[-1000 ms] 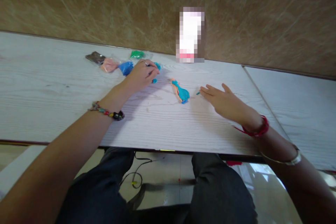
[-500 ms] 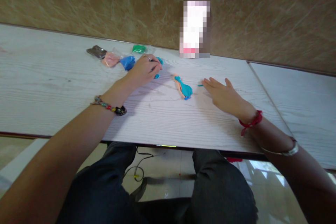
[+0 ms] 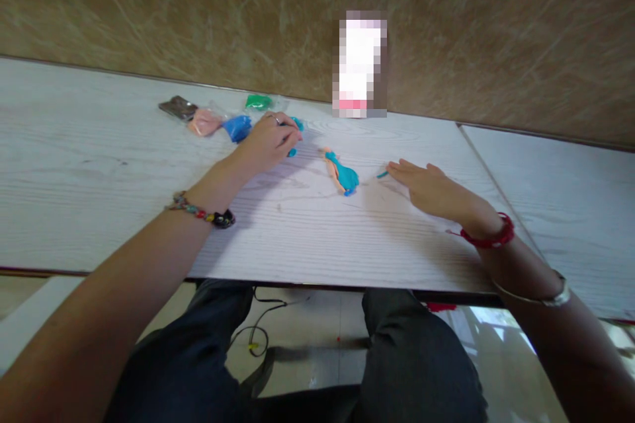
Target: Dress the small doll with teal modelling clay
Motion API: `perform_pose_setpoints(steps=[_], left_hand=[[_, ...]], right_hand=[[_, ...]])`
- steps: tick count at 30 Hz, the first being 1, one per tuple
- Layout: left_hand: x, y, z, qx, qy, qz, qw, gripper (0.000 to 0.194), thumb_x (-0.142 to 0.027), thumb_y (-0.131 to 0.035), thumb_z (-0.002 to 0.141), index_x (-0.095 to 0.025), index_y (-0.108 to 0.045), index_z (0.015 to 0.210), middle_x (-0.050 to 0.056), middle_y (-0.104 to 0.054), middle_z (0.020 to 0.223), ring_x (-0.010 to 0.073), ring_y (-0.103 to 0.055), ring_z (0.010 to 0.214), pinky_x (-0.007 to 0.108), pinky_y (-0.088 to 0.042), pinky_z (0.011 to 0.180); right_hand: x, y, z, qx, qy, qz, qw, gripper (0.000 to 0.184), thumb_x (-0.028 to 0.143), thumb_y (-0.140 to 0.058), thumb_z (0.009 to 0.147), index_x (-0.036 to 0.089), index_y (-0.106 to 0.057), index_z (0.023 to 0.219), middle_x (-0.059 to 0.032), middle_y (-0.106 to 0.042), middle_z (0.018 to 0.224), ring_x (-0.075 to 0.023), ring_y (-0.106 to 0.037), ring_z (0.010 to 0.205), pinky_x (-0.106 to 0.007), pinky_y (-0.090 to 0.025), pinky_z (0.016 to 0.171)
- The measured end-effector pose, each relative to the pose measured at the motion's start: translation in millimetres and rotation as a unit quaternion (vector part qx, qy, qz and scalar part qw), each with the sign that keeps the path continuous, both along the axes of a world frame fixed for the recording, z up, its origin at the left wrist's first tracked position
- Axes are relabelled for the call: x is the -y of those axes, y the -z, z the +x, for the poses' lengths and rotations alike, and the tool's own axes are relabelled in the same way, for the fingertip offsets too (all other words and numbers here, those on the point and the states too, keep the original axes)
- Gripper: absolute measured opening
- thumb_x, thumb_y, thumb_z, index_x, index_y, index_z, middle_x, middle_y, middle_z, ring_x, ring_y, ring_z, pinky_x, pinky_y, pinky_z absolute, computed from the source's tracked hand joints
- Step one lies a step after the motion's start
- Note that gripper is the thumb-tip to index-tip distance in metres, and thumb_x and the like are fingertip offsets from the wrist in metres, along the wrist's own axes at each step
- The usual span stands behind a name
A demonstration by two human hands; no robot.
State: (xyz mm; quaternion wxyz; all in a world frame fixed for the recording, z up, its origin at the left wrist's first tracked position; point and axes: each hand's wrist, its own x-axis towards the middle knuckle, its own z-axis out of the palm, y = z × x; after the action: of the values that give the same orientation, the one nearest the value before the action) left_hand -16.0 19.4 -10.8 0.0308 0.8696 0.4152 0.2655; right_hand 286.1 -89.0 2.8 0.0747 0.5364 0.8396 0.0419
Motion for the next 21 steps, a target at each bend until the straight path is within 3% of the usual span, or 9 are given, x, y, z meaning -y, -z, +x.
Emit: perform_pose_setpoints(steps=[6,11,15,21], left_hand=[[4,-3.0,0,-0.039,0.007,0.009,0.999,0.039,-0.032,-0.03,0.087,-0.014,-0.064,0.085,0.01,-0.059,0.097,0.0183,-0.05,0.092,0.036,-0.039,0.089],[5,-4.8,0,-0.03,0.005,-0.002,1.0,0.039,-0.032,-0.029,0.088,-0.013,-0.063,0.086,0.01,-0.058,0.095,0.0184,-0.049,0.092,0.038,-0.039,0.089],[5,-5.1,0,-0.038,0.004,0.006,0.999,0.038,-0.031,-0.03,0.088,-0.013,-0.063,0.086,0.011,-0.059,0.095,0.0186,-0.05,0.092,0.037,-0.04,0.089],[7,-6.6,1,-0.041,0.003,0.007,0.999,0.039,-0.032,-0.03,0.089,-0.011,-0.063,0.088,0.011,-0.058,0.097,0.0186,-0.049,0.093,0.038,-0.039,0.09]], right_hand=[[0,0.2,-1,0.008,0.003,0.049,0.999,0.065,0.002,-0.031,0.071,0.014,-0.035,0.135,-0.0107,-0.035,0.142,-0.0255,-0.035,0.129,-0.055,-0.039,0.095],[2,-4.5,4,0.025,-0.007,-0.022,0.999,0.064,0.003,-0.032,0.072,0.018,-0.038,0.134,-0.0058,-0.038,0.141,-0.0242,-0.034,0.129,-0.055,-0.037,0.097],[-2,0.0,7,0.005,0.015,0.02,1.0,0.065,0.002,-0.032,0.072,0.014,-0.035,0.135,-0.0094,-0.033,0.142,-0.0255,-0.034,0.129,-0.054,-0.039,0.095],[-12,-4.0,7,-0.068,-0.007,0.036,0.997,0.05,0.005,-0.032,0.078,0.013,-0.052,0.123,-0.007,-0.054,0.128,-0.0183,-0.049,0.119,-0.035,-0.041,0.099]])
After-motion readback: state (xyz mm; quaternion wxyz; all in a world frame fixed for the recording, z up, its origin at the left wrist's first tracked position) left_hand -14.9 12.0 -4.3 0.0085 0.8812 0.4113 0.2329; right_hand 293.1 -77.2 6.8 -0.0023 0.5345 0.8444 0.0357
